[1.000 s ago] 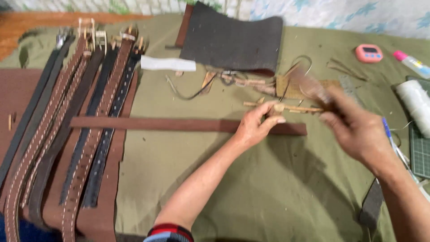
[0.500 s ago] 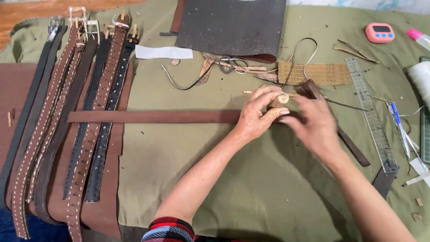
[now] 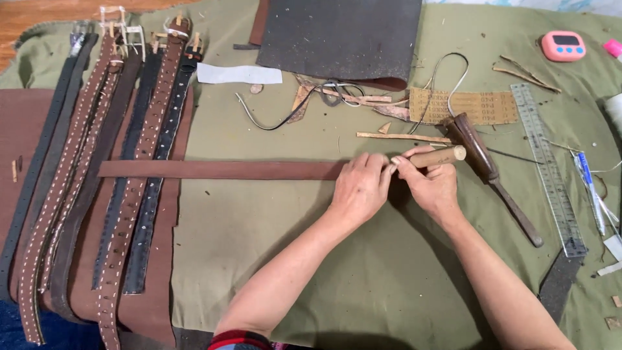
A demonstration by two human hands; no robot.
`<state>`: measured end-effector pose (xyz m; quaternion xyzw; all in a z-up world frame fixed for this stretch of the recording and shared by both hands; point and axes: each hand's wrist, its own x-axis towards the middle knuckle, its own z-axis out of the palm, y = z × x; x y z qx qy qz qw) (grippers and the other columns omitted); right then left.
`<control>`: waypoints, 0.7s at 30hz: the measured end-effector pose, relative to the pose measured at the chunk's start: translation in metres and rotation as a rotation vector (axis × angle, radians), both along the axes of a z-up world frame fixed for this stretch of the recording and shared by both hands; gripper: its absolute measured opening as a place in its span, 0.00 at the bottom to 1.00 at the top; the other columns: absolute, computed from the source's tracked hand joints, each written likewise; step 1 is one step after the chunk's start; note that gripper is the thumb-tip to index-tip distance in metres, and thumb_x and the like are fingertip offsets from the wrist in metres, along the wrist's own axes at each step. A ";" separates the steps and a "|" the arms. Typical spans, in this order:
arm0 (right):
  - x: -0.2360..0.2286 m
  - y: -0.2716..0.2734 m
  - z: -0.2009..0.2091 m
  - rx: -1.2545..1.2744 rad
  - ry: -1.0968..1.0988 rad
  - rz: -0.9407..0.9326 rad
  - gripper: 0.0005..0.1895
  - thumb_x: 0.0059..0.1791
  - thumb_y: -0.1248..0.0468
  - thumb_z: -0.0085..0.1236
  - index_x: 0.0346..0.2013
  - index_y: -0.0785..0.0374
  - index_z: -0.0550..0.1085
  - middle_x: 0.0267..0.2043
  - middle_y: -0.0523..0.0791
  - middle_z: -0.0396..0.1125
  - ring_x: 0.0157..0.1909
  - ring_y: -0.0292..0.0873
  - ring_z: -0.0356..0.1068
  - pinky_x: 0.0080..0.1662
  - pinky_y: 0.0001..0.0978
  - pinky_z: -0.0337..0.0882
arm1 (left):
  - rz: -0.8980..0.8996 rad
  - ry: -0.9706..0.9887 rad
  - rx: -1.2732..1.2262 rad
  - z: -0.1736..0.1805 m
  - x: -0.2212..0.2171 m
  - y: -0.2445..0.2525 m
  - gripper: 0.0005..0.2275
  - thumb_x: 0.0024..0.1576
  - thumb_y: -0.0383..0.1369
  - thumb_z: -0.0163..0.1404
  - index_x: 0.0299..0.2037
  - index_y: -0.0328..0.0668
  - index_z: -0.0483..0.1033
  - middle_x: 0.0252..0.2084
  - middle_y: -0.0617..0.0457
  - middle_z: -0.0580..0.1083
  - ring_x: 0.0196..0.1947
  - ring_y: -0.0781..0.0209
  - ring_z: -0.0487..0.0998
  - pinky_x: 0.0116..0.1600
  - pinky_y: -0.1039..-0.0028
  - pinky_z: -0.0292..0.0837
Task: Punching holes in a leather strap using an awl and a mallet, followed by measuring and cutting thread.
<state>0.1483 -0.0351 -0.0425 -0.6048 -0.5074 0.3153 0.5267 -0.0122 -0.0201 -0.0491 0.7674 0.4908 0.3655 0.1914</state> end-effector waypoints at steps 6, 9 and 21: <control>0.000 0.003 0.005 -0.038 0.071 0.015 0.07 0.51 0.67 0.69 0.40 0.61 0.77 0.24 0.47 0.73 0.29 0.34 0.73 0.38 0.25 0.77 | -0.180 0.353 -0.057 0.007 -0.006 -0.025 0.16 0.63 0.32 0.47 0.60 0.35 0.71 0.56 0.40 0.68 0.60 0.39 0.65 0.52 0.54 0.68; 0.002 0.001 0.016 -0.031 0.072 0.022 0.06 0.52 0.66 0.69 0.39 0.61 0.77 0.23 0.48 0.72 0.28 0.33 0.73 0.38 0.25 0.77 | -0.190 0.453 -0.142 0.012 -0.004 -0.027 0.19 0.63 0.32 0.46 0.64 0.35 0.67 0.61 0.41 0.64 0.63 0.42 0.61 0.55 0.56 0.64; 0.032 0.008 0.010 -0.069 0.220 -0.030 0.09 0.54 0.69 0.66 0.39 0.71 0.73 0.26 0.53 0.72 0.26 0.41 0.76 0.33 0.31 0.80 | -0.209 0.560 -0.125 0.005 -0.002 -0.027 0.22 0.62 0.34 0.47 0.66 0.34 0.63 0.61 0.41 0.61 0.63 0.41 0.59 0.54 0.53 0.61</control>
